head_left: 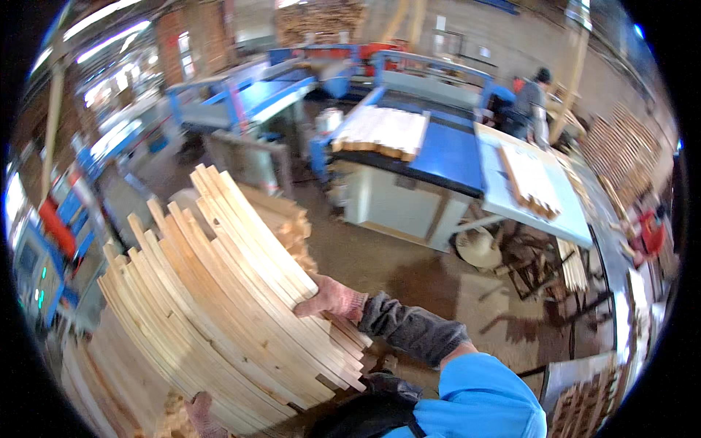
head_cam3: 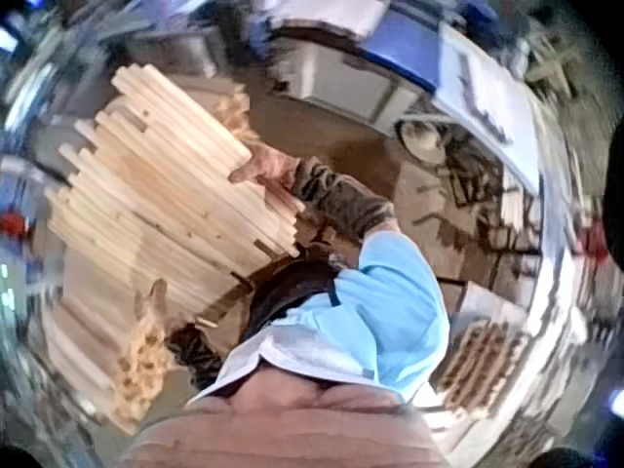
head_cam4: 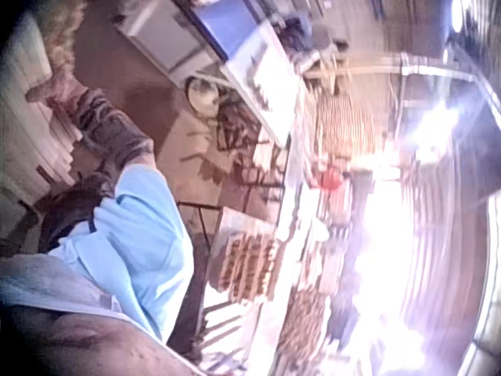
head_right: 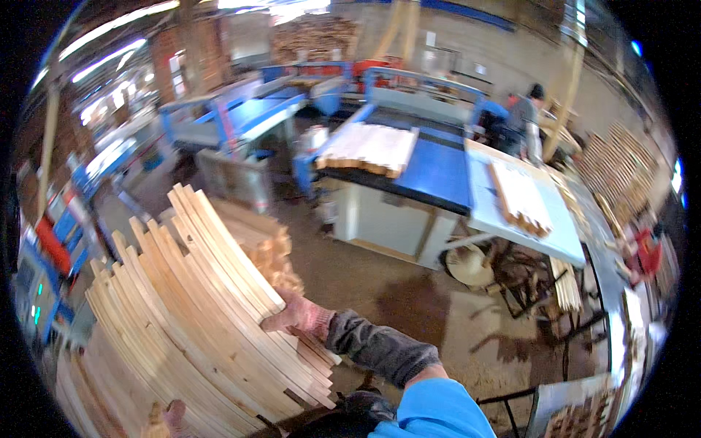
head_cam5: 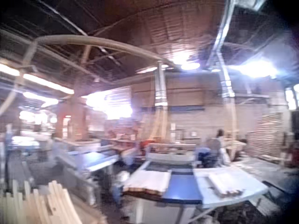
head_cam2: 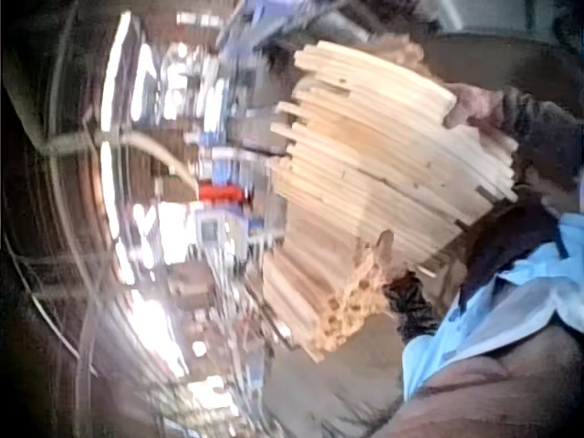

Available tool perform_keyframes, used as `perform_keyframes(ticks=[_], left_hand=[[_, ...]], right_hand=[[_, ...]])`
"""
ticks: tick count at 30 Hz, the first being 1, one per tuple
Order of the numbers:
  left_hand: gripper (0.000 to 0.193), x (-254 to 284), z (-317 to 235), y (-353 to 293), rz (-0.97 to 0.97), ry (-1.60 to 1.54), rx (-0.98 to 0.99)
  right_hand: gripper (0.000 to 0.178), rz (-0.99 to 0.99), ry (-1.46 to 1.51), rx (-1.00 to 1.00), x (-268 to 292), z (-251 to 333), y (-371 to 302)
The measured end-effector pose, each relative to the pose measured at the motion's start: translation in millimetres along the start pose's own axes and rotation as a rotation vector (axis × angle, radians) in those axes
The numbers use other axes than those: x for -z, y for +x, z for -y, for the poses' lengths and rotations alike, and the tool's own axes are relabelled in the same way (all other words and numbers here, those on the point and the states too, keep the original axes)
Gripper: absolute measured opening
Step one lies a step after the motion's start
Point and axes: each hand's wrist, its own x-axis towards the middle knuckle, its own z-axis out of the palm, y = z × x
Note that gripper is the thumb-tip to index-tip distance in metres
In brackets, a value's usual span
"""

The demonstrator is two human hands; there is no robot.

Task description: The person repeatedly picks up stacks of light-colored wooden planks from a metal table and places them onto a conveyor belt. They also move planks from a large pile onto the table to continue the process. The task involves organizing and feeding the planks into the machinery.

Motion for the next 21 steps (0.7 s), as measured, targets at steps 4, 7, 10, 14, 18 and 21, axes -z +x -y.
perform_keyframes(ticks=[4,7,10,14,18,21], left_hand=[[0.018,-120.9,-15.7,33.7,0.248,0.051,-0.093],[0.018,-227.7,-19.1,64.2,0.466,0.048,-0.152],[0.017,-392.7,-49.1,30.8,0.661,-0.112,-0.005],[0.010,-519.0,-26.9,45.3,0.789,-0.100,0.047],[0.018,-665.5,-28.0,43.2,1.034,-0.007,0.106],[0.023,-767.4,-50.1,10.9,1.142,0.076,0.252]], right_hand=[[0.095,-0.136,0.046,0.115,96.3,21.5,-60.9],[0.095,-0.253,0.071,0.169,182.4,18.3,-100.7],[0.094,-0.464,-0.019,0.223,275.1,21.3,-168.5],[0.096,-0.665,0.092,0.106,335.8,47.0,-230.0],[0.088,-0.905,0.174,0.153,394.9,31.0,-279.9],[0.081,-1.033,0.199,0.107,437.4,28.1,-299.2]])
